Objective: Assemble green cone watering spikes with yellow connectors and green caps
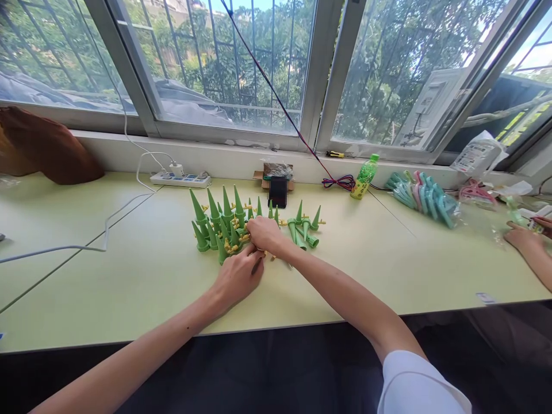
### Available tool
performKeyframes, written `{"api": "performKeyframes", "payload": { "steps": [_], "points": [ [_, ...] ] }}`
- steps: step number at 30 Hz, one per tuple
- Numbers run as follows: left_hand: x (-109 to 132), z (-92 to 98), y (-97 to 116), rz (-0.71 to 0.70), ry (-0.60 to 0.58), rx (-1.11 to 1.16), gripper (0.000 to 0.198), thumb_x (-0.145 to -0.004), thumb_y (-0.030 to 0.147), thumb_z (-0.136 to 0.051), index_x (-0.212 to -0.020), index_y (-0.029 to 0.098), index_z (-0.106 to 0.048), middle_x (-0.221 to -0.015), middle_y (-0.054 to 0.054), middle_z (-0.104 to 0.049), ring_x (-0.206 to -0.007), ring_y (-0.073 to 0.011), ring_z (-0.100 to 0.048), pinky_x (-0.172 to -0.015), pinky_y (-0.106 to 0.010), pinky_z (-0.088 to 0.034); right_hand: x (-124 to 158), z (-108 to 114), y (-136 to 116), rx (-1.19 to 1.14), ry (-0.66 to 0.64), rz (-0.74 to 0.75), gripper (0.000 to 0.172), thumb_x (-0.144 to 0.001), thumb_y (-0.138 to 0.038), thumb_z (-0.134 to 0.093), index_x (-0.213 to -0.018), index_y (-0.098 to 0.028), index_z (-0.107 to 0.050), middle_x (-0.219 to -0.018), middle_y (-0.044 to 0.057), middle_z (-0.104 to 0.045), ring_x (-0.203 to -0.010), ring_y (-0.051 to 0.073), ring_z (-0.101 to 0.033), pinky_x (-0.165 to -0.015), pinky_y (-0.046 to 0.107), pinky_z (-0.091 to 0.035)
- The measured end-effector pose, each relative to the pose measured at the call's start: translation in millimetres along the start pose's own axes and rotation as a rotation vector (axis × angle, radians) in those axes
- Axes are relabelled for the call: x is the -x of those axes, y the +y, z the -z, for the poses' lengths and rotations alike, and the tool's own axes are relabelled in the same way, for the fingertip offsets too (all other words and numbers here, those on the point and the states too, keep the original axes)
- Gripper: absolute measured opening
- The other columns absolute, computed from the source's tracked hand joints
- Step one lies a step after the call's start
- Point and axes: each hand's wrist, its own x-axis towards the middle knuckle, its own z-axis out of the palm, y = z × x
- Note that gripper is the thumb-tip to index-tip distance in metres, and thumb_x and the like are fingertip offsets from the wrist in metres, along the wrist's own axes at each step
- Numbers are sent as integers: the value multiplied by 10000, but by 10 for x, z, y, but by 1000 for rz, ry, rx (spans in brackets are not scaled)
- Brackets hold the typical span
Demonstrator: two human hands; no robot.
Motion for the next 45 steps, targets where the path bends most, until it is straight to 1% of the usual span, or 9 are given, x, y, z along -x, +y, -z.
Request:
{"api": "performKeyframes", "payload": {
  "steps": [8, 11, 14, 18, 22, 28, 34, 38, 45],
  "points": [
    [0, -14, 3, 27, -9, 5, 248, -953, 222, -405, -904, 207, -648, -938, -63, -657, -678, -183, -636, -547, -304, -334, 237, 209, 68, 58, 88, 22, 164, -874, -142, -564, -815, -152, -717, -836, 122, -724, -726, 211, -664, -571, 263, -355],
    [7, 9, 2, 33, -6, 19, 254, -956, 223, -398, -863, 201, -633, -895, -65, -647, -682, -183, -632, -560, -300, -356, 420, 217, 222, 4, 252, 43, 224, -931, -212, -545, -791, -163, -713, -747, 92, -718, -699, 203, -659, -584, 266, -354],
    [-44, 65, -4, 37, 6, 60, 240, -954, 221, -403, -886, 200, -633, -908, -69, -655, -715, -190, -644, -590, -295, -389, 593, 131, 455, -166, 467, 90, 210, -959, -262, -548, -890, -181, -729, -790, 61, -741, -699, 171, -663, -633, 254, -402],
    [-286, 169, 21, 66, 29, 169, 196, -932, 234, -459, -1034, 198, -623, -886, -71, -680, -772, -221, -660, -632, -297, -425, 707, -72, 748, -340, 717, 138, 221, -954, -305, -569, -935, -177, -749, -783, 61, -750, -632, 155, -652, -633, 247, -455],
    [-572, 162, 100, 77, 74, 347, 295, -954, 276, -460, -1219, 177, -546, -726, -21, -666, -637, -201, -630, -621, -298, -435, 678, -280, 862, -411, 866, 82, 243, -943, -326, -579, -896, -167, -757, -719, 62, -735, -575, 155, -635, -607, 254, -477],
    [-639, -72, 146, -7, 233, 529, 336, -964, 275, -473, -1283, 180, -521, -982, -68, -707, -736, -166, -662, -680, -277, -495, 657, -415, 814, -445, 792, 117, 242, -946, -337, -572, -916, -170, -744, -747, 62, -735, -584, 140, -626, -607, 242, -482],
    [-605, -58, 136, -36, 241, 586, 215, -970, 248, -466, -1101, 193, -628, -1014, -54, -732, -766, -157, -673, -752, -280, -517, 757, -365, 730, -514, 709, 38, 276, -948, -393, -559, -916, -176, -726, -647, 17, -648, -548, 125, -542, -595, 245, -456],
    [-598, -38, 167, -21, 235, 581, 222, -940, 186, -482, -1092, 203, -643, -1000, -40, -741, -773, -160, -679, -759, -283, -517, 797, -327, 694, -565, 668, 33, 272, -945, -395, -544, -922, -169, -693, -653, 8, -600, -560, 123, -499, -589, 251, -442],
    [-580, -93, 175, -90, 218, 529, 274, -923, 143, -494, -1158, 196, -624, -1014, -41, -737, -799, -162, -677, -761, -280, -508, 813, -307, 699, -667, 655, 38, 243, -929, -386, -574, -913, -163, -668, -762, 40, -650, -629, 129, -543, -577, 245, -445]
  ]
}}
